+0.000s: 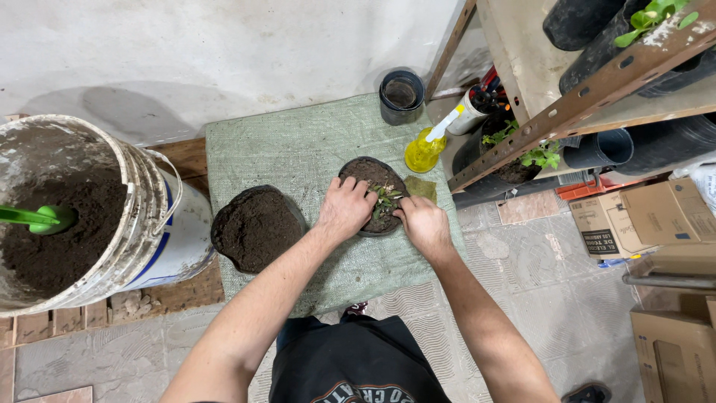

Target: The person picks up a small potted plant, removes it from its plastic container, and places it into a new, larger black planter bag. They then use a small green hand shovel to transfer soil from a large white bucket into the new planter bag around the base of the plant, occasionally using their hands to press and stabilize the soil.

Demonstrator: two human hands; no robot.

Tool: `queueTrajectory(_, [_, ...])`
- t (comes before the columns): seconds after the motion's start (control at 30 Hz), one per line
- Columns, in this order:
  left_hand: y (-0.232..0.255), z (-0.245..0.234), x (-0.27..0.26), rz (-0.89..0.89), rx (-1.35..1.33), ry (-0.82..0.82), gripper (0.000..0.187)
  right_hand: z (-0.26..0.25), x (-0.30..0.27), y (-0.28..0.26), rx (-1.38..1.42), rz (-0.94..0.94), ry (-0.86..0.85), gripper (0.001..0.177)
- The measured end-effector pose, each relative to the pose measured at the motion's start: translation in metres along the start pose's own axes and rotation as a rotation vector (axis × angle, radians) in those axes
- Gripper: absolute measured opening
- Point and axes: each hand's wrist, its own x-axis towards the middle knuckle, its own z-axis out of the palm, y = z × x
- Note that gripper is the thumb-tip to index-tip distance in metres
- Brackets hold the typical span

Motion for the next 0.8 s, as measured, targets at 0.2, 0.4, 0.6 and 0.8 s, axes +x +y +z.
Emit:
queueTrajectory(0.2, [-0.003, 0.011, -0.004, 0.036, 0.020, 0.081, 0.012, -0.001, 0.001, -0.002, -0.020, 0.004, 0.036, 0.023])
queueTrajectory(0.4, [-0.007, 0.016, -0.005, 0.089, 0.015, 0.115, 0.012, -0.002, 0.003, -0.004, 0.010, 0.028, 0.041, 0.023])
queueTrajectory(0.6, [-0.010, 0.015, -0.003, 0.112, 0.026, 0.126, 0.012, 0.000, 0.004, -0.005, 0.003, 0.046, 0.052, 0.024])
queueTrajectory(0.8, [-0.011, 0.011, -0.001, 0.128, 0.029, 0.154, 0.007, -0.002, 0.005, -0.008, 0.018, 0.083, 0.024, 0.025])
